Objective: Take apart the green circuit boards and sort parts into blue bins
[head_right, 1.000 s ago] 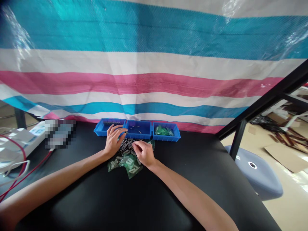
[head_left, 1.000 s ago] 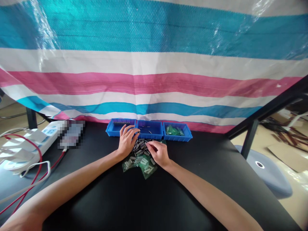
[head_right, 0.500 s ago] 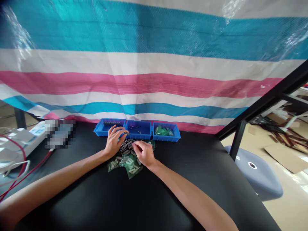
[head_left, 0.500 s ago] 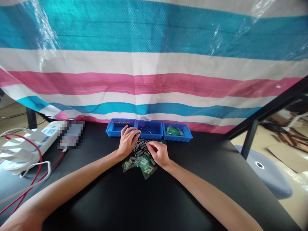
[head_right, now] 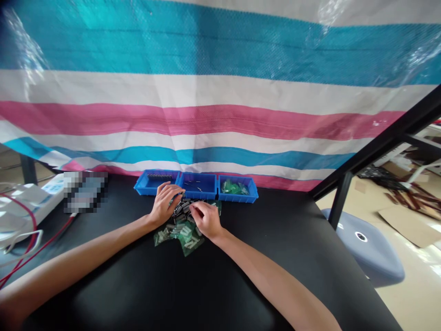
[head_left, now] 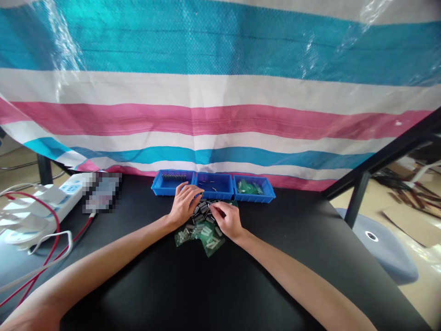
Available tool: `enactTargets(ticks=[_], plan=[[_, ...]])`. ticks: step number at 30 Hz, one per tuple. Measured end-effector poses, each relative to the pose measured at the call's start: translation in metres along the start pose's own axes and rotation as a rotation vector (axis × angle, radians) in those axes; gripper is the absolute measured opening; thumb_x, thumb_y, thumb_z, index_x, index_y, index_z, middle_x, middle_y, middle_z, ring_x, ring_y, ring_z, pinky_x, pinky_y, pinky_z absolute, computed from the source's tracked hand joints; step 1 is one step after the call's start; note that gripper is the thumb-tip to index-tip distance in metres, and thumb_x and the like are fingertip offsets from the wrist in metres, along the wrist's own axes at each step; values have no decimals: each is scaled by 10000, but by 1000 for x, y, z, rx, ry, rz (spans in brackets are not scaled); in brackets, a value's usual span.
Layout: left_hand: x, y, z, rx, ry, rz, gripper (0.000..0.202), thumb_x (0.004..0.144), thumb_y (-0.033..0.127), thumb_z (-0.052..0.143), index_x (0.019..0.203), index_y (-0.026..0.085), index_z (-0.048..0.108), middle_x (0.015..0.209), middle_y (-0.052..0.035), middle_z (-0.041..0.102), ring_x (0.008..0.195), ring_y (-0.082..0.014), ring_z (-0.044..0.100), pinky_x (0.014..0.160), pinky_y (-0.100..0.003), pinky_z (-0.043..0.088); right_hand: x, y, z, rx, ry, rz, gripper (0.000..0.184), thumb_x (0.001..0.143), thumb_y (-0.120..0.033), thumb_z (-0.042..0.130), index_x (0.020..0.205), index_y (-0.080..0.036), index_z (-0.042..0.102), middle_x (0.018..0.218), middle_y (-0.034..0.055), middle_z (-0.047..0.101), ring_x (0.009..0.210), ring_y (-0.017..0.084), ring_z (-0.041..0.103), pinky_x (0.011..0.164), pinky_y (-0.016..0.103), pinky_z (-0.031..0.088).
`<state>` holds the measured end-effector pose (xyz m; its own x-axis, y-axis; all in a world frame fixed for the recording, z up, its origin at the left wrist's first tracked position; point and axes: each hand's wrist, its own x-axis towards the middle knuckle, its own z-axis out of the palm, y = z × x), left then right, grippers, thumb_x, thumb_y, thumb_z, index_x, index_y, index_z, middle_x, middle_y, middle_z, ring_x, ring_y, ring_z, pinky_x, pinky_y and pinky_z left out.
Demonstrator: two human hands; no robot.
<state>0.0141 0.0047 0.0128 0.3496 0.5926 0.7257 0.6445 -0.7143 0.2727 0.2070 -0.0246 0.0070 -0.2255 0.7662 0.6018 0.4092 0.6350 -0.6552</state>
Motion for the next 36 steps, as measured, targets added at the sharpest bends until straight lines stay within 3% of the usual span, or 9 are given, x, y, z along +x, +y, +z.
enactTargets(ticks=[9,14,18,24,36], plan=[[-4,1,-4,-263,-34,120,201,938,153,419,1105,163,531,975,-89,651,920,-186,590,852,-371,462,-1,-1,0,-3,46,22,130,890,-221,560,845,-189,677,779,38,720,658,162,666,650,250,522],[-7,-1,-3,-220,11,169,244,935,139,434,1155,145,539,863,-72,626,776,-164,541,729,-320,460,0,-1,0,2,49,27,134,895,-223,550,871,-189,678,801,42,723,665,165,669,660,259,533],[-6,-1,-2,-195,8,199,283,939,134,436,1205,139,533,785,-51,594,694,-144,492,669,-292,433,-1,1,0,21,29,23,183,904,-233,535,1031,-198,662,838,43,720,672,163,666,667,269,541],[-7,-4,2,-314,58,257,191,954,176,429,1128,162,506,826,-53,604,707,-140,503,675,-295,441,-2,1,0,32,-26,-33,224,907,-263,550,1105,-203,638,779,33,696,635,149,640,630,252,529],[-6,-3,2,-346,-31,341,128,966,166,369,1057,184,457,794,-35,596,660,-129,506,664,-301,443,-2,4,2,19,-81,-54,196,923,-323,542,1045,-198,628,849,46,704,684,151,655,656,240,519]])
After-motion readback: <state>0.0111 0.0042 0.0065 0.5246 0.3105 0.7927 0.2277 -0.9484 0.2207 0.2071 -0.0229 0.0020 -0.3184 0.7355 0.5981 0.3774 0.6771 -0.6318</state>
